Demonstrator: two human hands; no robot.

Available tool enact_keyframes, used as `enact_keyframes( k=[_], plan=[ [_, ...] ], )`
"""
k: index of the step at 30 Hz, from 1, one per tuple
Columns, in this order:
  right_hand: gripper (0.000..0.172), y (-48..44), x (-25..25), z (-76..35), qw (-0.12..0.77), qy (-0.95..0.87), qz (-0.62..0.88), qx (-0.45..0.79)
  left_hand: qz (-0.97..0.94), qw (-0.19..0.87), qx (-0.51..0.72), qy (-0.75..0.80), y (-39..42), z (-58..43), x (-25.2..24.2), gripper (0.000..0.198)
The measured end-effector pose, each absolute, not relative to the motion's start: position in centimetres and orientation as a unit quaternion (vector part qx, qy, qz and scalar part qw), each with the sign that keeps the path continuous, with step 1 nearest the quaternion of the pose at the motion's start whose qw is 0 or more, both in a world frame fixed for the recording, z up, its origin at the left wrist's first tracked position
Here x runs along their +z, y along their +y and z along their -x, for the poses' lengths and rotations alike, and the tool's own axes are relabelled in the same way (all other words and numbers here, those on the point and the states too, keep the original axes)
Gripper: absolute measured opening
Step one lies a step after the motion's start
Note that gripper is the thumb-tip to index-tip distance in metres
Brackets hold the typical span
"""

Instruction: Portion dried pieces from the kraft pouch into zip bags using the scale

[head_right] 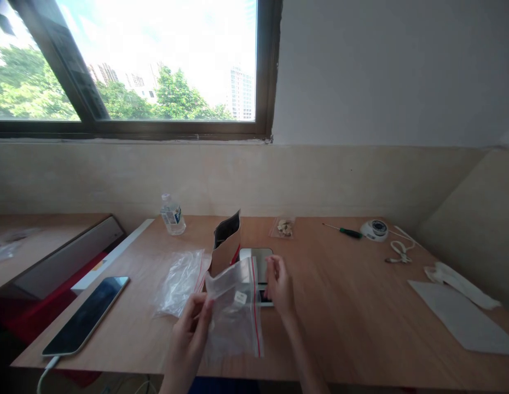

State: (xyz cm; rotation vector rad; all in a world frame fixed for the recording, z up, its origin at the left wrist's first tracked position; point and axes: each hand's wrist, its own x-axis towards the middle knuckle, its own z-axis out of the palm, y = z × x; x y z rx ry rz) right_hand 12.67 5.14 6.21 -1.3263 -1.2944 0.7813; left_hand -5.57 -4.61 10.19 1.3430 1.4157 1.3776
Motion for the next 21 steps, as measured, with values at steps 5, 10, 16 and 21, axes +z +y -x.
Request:
enact_keyframes(
  k=[5,10,16,21],
  plan=[
    [0.044,13.1,3.6,-16.5,0.485,-0.576,0.654,0.069,-0.451,0.347,0.569,0.594,-6.2,10.5,10.0,0.041],
    [0.056,19.3,2.0,-19.3,0.277,-0.656,0.702,0.017,-0.343,0.266,0.573,0.695,-5.1,15.3,8.9,0.059],
    [0.052,21.6,0.7,-20.0,0.242,-0.652,0.718,0.030,-0.451,0.189,0.487,0.724,1.5,18.2,7.1,0.058],
    [0.039,22.3,1.3,-20.2,0.274,-0.644,0.714,0.023,-0.524,-0.038,0.446,0.725,4.8,17.7,6.5,0.059]
  ],
)
